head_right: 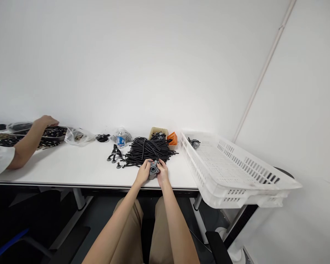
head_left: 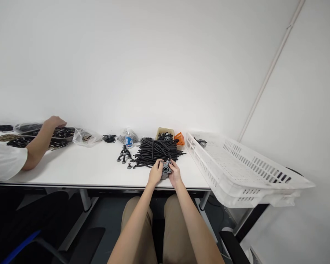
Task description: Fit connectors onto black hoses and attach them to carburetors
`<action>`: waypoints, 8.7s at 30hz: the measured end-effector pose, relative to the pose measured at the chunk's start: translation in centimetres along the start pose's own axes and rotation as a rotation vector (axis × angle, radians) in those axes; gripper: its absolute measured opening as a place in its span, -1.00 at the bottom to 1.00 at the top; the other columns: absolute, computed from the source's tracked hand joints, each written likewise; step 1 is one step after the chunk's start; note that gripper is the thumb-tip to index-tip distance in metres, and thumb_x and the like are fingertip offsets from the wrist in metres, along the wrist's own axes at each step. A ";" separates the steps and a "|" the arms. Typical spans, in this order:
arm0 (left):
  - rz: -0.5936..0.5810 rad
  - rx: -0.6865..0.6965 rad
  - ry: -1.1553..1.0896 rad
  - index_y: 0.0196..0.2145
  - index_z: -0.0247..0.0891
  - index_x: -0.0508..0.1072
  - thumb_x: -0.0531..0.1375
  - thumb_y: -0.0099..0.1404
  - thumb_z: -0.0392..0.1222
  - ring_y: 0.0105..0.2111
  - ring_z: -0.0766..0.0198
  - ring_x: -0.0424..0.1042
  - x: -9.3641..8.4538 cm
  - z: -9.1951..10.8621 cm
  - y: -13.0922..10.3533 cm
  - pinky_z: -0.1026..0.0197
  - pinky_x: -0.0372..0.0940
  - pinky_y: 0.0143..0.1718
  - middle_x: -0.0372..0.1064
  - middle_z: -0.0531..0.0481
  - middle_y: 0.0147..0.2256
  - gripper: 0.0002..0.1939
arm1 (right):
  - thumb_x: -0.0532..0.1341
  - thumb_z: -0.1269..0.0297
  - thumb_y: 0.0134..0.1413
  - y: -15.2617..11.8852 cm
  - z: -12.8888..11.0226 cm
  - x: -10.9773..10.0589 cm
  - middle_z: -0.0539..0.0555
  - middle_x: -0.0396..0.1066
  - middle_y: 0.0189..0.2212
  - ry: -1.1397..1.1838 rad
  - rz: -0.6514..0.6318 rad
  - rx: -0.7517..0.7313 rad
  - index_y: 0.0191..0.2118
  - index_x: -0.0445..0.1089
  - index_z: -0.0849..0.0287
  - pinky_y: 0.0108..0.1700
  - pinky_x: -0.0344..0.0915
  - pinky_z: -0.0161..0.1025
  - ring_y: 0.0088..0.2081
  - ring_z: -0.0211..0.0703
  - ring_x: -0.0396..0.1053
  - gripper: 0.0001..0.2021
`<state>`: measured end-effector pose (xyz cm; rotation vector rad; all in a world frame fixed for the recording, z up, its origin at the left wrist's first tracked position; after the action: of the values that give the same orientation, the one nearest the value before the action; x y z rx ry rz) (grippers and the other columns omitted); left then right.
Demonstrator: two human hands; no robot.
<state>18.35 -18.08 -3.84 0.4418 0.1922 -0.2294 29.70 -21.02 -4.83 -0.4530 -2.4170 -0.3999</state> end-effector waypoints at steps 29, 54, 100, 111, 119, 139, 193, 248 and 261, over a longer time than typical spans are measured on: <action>0.008 0.002 0.022 -0.12 -0.15 0.39 -0.09 0.40 0.00 -0.12 0.16 0.48 0.0 0.2 0.0 0.11 0.30 -0.02 0.52 -0.04 -0.15 -0.67 | 0.32 0.28 -0.23 -0.2 -0.1 0.0 -0.05 0.52 -0.44 0.006 0.021 0.012 -0.43 0.29 0.10 -0.32 0.27 -0.29 -0.32 -0.13 0.46 -0.80; -0.002 0.000 0.009 -0.11 -0.14 0.38 -0.08 0.40 0.00 -0.10 0.14 0.47 0.0 0.1 -0.1 0.12 0.29 -0.03 0.51 -0.05 -0.12 -0.67 | 0.41 0.27 -0.24 -0.1 0.0 0.3 0.01 0.57 -0.35 0.000 -0.010 0.016 -0.27 0.53 0.15 -0.16 0.33 -0.25 -0.24 -0.12 0.48 -0.71; 0.011 -0.001 0.018 -0.12 -0.15 0.40 -0.09 0.41 -0.01 -0.10 0.15 0.46 0.3 -0.6 0.3 0.13 0.29 -0.03 0.50 -0.06 -0.12 -0.67 | 0.37 0.28 -0.27 -0.1 -0.1 -0.2 -0.03 0.53 -0.41 0.035 -0.002 0.029 -0.44 0.31 0.10 -0.28 0.30 -0.27 -0.29 -0.11 0.46 -0.77; 0.003 0.000 0.022 -0.12 -0.14 0.39 -0.09 0.41 0.01 -0.09 0.15 0.46 0.1 -0.2 0.1 0.12 0.29 -0.02 0.50 -0.05 -0.11 -0.66 | 0.44 0.32 -0.28 -0.1 0.1 -0.1 -0.02 0.56 -0.36 0.027 -0.011 0.014 -0.24 0.44 0.10 -0.17 0.34 -0.25 -0.28 -0.15 0.49 -0.64; 0.001 0.000 0.027 -0.11 -0.14 0.40 -0.08 0.41 0.00 -0.08 0.13 0.46 0.0 -0.2 0.1 0.10 0.29 -0.01 0.50 -0.06 -0.11 -0.67 | 0.43 0.28 -0.25 -0.4 -0.1 0.6 0.03 0.57 -0.35 0.002 -0.041 0.024 -0.26 0.55 0.16 -0.15 0.34 -0.23 -0.26 -0.13 0.48 -0.70; 0.014 0.002 0.034 -0.12 -0.15 0.40 -0.09 0.41 0.00 -0.12 0.15 0.47 0.2 -0.6 0.2 0.13 0.30 -0.04 0.51 -0.06 -0.13 -0.66 | 0.29 0.26 -0.20 0.3 0.5 -0.4 -0.04 0.53 -0.39 0.022 0.008 0.026 -0.33 0.39 0.10 -0.25 0.31 -0.28 -0.26 -0.13 0.46 -0.80; 0.003 0.004 0.036 -0.13 -0.16 0.42 -0.09 0.41 0.01 -0.11 0.14 0.47 0.0 0.1 -0.1 0.14 0.29 -0.05 0.53 -0.06 -0.15 -0.65 | 0.41 0.12 -0.17 0.4 0.6 -0.3 0.06 0.56 -0.34 -0.053 -0.066 -0.027 -0.25 0.55 0.18 -0.17 0.35 -0.21 -0.27 -0.11 0.47 -0.67; -0.011 0.020 0.003 -0.12 -0.16 0.44 -0.07 0.41 0.01 -0.14 0.16 0.48 0.0 0.0 -0.1 0.17 0.30 -0.06 0.53 -0.05 -0.15 -0.64 | 0.39 0.06 -0.14 0.0 0.6 -0.2 0.01 0.54 -0.32 -0.120 -0.024 -0.094 -0.22 0.47 0.12 -0.19 0.34 -0.25 -0.28 -0.16 0.45 -0.66; -0.010 0.027 0.024 -0.12 -0.16 0.44 -0.07 0.40 0.00 -0.18 0.16 0.48 -0.3 -0.2 -0.2 0.16 0.30 -0.07 0.53 -0.03 -0.20 -0.65 | 0.49 0.15 -0.28 2.0 -3.6 0.1 0.06 0.54 -0.42 -0.326 -0.089 -0.120 -0.37 0.51 0.17 -0.18 0.31 -0.21 -0.28 -0.10 0.45 -0.70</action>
<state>17.99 -18.09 -4.07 0.4711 0.2153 -0.2369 32.38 -20.65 -1.70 -0.4957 -2.7464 -0.5486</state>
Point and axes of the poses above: each hand's wrist, its own y-axis towards the middle knuckle, its own x-axis out of the palm, z = x × y, the point moved 1 cm from there along y, towards the middle knuckle
